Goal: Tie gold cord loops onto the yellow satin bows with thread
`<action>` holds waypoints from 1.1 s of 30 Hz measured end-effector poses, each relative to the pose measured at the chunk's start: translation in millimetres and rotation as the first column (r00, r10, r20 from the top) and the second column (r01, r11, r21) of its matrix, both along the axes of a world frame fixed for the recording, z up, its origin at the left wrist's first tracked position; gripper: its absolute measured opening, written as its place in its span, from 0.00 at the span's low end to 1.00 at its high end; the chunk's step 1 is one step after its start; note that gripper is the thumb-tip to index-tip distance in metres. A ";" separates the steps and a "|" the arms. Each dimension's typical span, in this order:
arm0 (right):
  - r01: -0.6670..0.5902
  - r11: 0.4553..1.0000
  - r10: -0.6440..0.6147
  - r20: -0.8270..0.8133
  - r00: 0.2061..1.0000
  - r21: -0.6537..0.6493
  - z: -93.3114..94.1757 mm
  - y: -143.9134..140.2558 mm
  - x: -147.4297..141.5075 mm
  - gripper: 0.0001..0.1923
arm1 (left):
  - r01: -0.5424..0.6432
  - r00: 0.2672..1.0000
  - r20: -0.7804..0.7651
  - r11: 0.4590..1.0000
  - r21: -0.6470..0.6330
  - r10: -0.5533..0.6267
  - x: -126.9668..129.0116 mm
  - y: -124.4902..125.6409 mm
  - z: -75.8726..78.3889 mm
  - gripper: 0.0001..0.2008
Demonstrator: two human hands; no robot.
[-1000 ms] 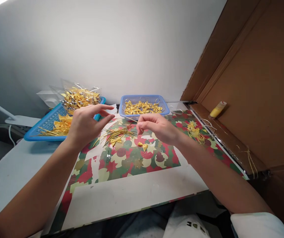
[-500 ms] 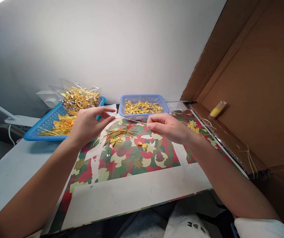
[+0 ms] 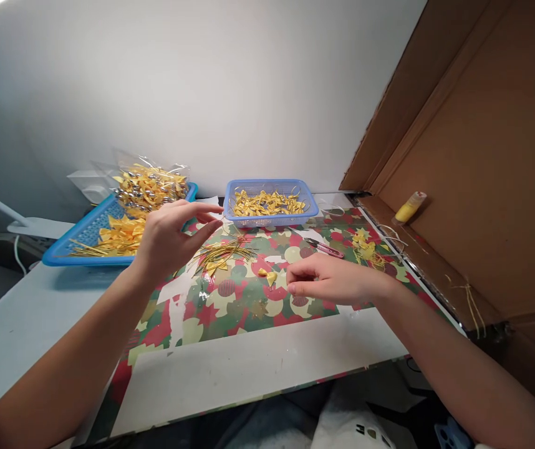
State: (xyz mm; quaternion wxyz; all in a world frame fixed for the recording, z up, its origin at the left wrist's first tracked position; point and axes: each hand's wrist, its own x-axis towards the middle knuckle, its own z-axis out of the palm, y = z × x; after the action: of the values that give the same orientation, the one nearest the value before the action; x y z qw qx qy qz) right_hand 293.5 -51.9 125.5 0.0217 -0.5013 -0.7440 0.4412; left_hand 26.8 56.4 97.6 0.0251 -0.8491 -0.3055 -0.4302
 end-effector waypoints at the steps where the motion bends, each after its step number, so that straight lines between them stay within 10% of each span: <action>1: -0.022 0.999 0.023 0.008 1.000 -0.024 -0.7 -1.2 0.8 0.15 | 0.012 1.000 -0.002 1.000 0.011 -0.012 0.4 0.2 -1.2 0.06; 5: -0.099 0.993 0.100 0.019 0.995 -0.059 -1.1 -0.7 8.3 0.19 | 0.087 0.996 0.015 0.992 0.089 -0.089 2.9 0.5 -3.6 0.05; 12: 0.380 0.897 -0.249 -0.452 0.857 0.225 -17.0 35.8 -8.0 0.17 | 0.172 0.985 -0.007 0.985 0.029 -0.171 11.0 -6.1 -3.7 0.02; 20: 0.229 0.973 -0.145 -0.664 0.734 0.041 -59.2 77.4 -53.8 0.14 | 0.254 0.967 0.050 0.959 -0.126 -0.249 16.0 -9.1 -9.4 0.03; 33: 0.202 0.978 -0.186 -0.657 0.731 -0.053 -65.2 86.3 -21.8 0.15 | 0.356 0.935 0.050 0.929 -0.102 -0.352 18.5 -4.5 -15.2 0.10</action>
State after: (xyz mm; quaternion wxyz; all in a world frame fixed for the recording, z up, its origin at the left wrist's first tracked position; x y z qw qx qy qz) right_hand 271.7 34.4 60.3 0.3335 -0.3885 -0.6371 0.5762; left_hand 45.3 51.9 82.3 -0.1041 -0.8837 -0.1709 -0.4232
